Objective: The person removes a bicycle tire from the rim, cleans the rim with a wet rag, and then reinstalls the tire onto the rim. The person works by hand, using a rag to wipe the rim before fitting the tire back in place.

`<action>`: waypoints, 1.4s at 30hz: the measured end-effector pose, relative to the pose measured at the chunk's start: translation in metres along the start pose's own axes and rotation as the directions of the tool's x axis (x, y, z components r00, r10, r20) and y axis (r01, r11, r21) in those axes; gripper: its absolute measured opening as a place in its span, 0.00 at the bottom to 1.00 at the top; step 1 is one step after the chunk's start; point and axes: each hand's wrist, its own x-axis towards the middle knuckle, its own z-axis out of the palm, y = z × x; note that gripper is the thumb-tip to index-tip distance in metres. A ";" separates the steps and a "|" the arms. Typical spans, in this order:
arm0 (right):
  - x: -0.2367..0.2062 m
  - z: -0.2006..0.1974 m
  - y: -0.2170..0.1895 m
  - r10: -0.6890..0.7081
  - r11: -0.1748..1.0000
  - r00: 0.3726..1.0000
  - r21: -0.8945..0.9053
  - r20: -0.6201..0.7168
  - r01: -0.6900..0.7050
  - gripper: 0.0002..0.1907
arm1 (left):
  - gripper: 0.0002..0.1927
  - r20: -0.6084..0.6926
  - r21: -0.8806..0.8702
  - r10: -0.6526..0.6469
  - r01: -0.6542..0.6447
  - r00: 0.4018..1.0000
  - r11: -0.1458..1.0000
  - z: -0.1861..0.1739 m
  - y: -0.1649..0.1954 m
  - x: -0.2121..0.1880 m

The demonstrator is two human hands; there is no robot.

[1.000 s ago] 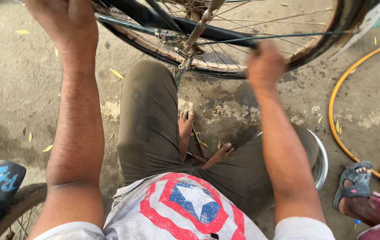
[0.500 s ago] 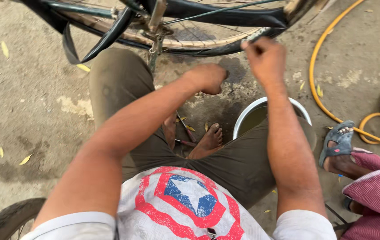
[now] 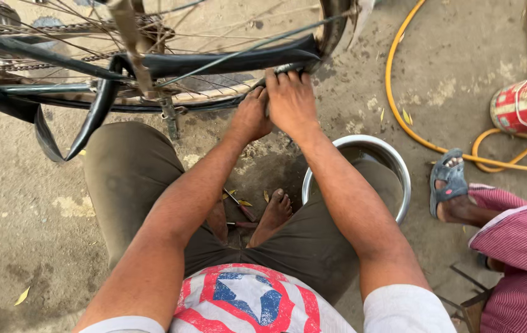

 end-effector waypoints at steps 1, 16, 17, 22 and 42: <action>0.000 0.001 -0.003 0.000 1.000 1.000 -0.031 -0.015 -0.001 0.28 | 0.33 0.045 0.007 -0.016 0.016 0.999 1.000 -0.001 0.000 -0.001; 0.004 0.001 -0.026 0.128 0.900 0.906 -0.430 0.403 0.065 0.14 | 0.13 0.035 -0.015 -0.249 0.250 0.968 0.968 0.011 -0.036 -0.001; 0.007 0.002 -0.028 0.132 0.903 0.910 -0.427 0.393 0.054 0.14 | 0.11 0.003 0.049 -0.290 0.289 0.957 0.956 0.010 -0.040 -0.003; 0.015 0.008 -0.028 0.086 0.905 0.945 -0.422 0.316 0.058 0.14 | 0.34 0.146 0.171 -0.319 0.294 0.936 0.941 0.003 -0.053 -0.015; 0.007 0.019 -0.006 0.023 0.935 0.974 -0.350 0.227 0.060 0.18 | 0.39 0.202 0.221 0.103 -0.148 0.974 0.964 0.036 -0.016 0.022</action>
